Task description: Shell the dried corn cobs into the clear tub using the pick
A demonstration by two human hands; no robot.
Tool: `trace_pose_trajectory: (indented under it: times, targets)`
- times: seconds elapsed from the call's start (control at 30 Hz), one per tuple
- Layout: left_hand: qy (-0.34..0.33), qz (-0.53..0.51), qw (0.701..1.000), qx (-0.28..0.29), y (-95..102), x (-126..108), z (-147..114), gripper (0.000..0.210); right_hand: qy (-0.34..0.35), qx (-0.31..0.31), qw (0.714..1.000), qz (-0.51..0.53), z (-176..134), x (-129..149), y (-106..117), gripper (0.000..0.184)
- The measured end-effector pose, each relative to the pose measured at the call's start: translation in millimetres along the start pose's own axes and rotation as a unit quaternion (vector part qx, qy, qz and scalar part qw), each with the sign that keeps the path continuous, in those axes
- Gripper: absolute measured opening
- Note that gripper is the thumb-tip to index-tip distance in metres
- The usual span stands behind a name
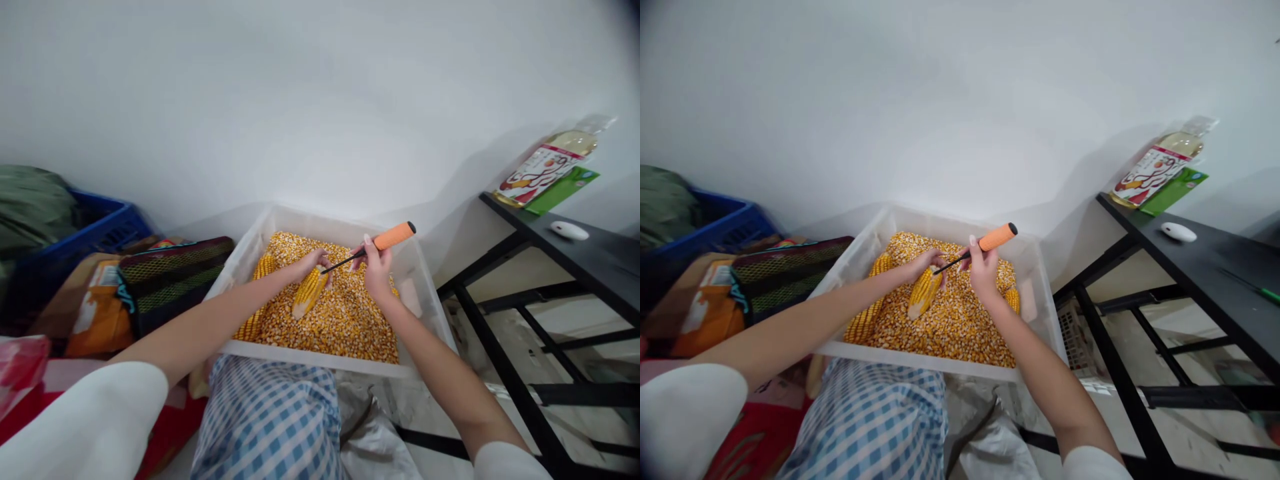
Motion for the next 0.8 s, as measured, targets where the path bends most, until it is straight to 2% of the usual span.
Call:
trace_pose_trajectory:
  times: [0.1, 0.2, 0.33, 0.43, 0.6, 0.7, 0.8]
  targets:
    - [-0.043, 0.032, 0.999, 0.005, 3.3, -1, -1, 0.049, -0.008, 0.044, 0.999, -0.016, -7, -1, -2, 0.030]
    - [-0.047, 0.038, 0.998, 0.009, 7.5, 1, 0, 0.052, -0.006, 0.078, 0.997, -0.025, -12, 0, -4, 0.026]
    - [-0.028, 0.014, 0.999, 0.009, 13.4, 4, 3, 0.052, 0.007, 0.058, 0.998, -0.017, -17, 1, -5, 0.026]
    - [-0.030, 0.009, 0.999, 0.007, 18.5, 7, 5, 0.054, 0.013, 0.076, 0.997, -0.019, -21, -1, -7, 0.025]
    - [-0.068, 0.021, 0.997, -0.011, 27.1, 11, 9, 0.053, 0.041, 0.126, 0.991, -0.031, -29, -11, -9, 0.020]
    - [-0.068, 0.001, 0.997, -0.023, 30.8, 12, 12, 0.051, 0.060, 0.157, 0.985, -0.047, -33, -18, -8, 0.016]
    - [-0.052, -0.030, 0.996, -0.064, 34.6, 12, 13, 0.049, 0.089, 0.168, 0.978, -0.080, -36, -22, -6, 0.013]
Point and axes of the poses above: each hand's wrist, its own z-axis towards the middle knuckle, its own y-axis out of the back of the hand, x = y × z, the point moved 1 cm from there along z, towards the middle knuckle, and after that the axes turned 3 degrees about -x, right-handed, at the moved point
